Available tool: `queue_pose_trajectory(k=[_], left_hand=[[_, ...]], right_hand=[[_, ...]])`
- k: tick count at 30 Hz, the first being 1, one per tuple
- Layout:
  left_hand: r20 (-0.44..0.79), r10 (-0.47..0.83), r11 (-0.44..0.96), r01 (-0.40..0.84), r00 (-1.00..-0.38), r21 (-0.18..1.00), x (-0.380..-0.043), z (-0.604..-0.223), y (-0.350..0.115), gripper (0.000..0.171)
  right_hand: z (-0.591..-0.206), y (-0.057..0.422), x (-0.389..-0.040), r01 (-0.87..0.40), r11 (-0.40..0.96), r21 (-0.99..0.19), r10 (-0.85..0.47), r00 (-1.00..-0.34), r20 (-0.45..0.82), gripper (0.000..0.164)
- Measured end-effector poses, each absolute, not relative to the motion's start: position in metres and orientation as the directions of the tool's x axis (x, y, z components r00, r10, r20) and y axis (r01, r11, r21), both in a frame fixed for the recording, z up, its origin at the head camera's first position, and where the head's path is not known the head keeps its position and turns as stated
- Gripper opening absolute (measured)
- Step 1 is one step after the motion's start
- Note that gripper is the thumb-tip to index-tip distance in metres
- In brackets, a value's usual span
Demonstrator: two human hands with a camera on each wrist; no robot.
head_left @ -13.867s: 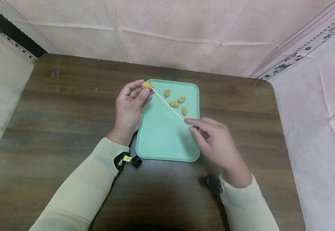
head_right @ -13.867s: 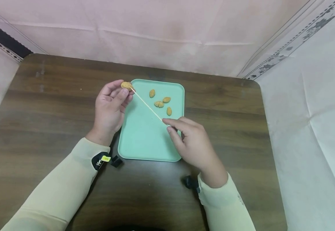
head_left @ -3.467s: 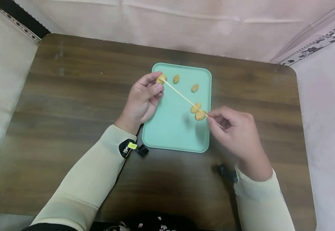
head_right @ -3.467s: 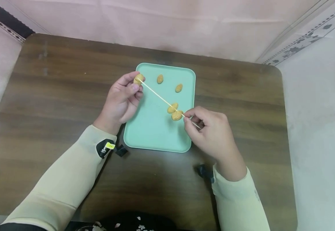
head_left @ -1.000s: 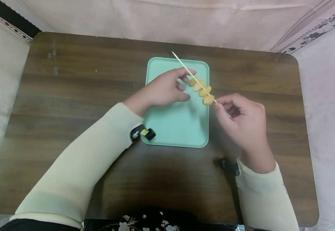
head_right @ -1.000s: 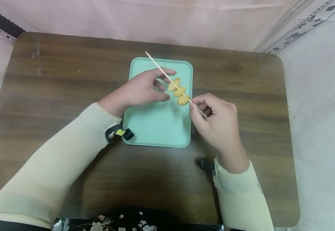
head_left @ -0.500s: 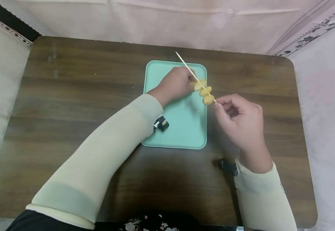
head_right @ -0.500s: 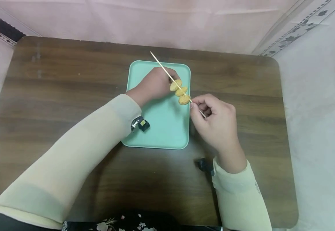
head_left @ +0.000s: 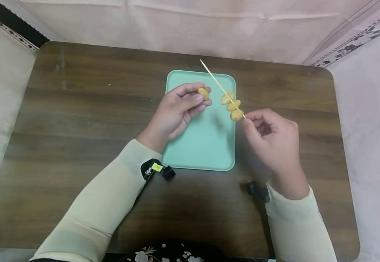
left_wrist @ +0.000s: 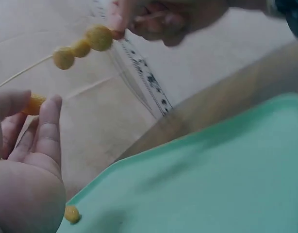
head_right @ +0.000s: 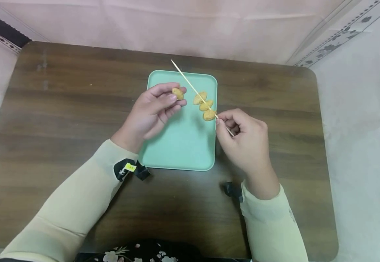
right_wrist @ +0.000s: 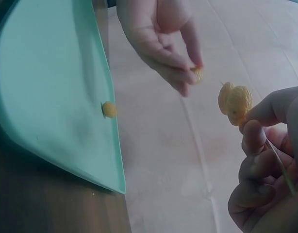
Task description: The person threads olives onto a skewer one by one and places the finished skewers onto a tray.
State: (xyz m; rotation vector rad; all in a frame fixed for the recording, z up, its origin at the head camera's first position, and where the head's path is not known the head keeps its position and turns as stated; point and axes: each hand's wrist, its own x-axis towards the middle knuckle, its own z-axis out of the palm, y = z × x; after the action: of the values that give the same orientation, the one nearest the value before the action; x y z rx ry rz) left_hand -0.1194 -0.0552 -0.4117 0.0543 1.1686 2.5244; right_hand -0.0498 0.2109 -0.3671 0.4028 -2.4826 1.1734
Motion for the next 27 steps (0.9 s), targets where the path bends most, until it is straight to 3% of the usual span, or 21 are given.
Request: queue_pose_trajectory(k=[5,14,23,27], left_hand=[[-0.066,0.248,-0.756,-0.236,-0.966,0.61,-0.103,-0.419,-0.066,0.028],[0.092,0.142,-0.856,-0.075,-0.986,0.512,-0.102,-0.433,-0.08,0.024],[0.158,0.059,-0.844,0.035,-0.986,0.535,-0.104,-0.437,-0.085,0.036],[0.175,0.001,-0.825,0.099,-0.985,0.557,-0.105,-0.437,-0.089,0.033]], right_hand=[[-0.367,0.209,-0.046,-0.41,0.608,-0.679,-0.137,-0.897,0.42,0.011],[-0.371,0.201,-0.04,-0.473,0.584,-0.66,-0.244,-0.877,0.413,0.008],[-0.373,0.193,-0.037,-0.503,0.588,-0.633,-0.312,-0.864,0.396,0.009],[-0.373,0.19,-0.037,-0.517,0.586,-0.624,-0.324,-0.855,0.405,0.009]])
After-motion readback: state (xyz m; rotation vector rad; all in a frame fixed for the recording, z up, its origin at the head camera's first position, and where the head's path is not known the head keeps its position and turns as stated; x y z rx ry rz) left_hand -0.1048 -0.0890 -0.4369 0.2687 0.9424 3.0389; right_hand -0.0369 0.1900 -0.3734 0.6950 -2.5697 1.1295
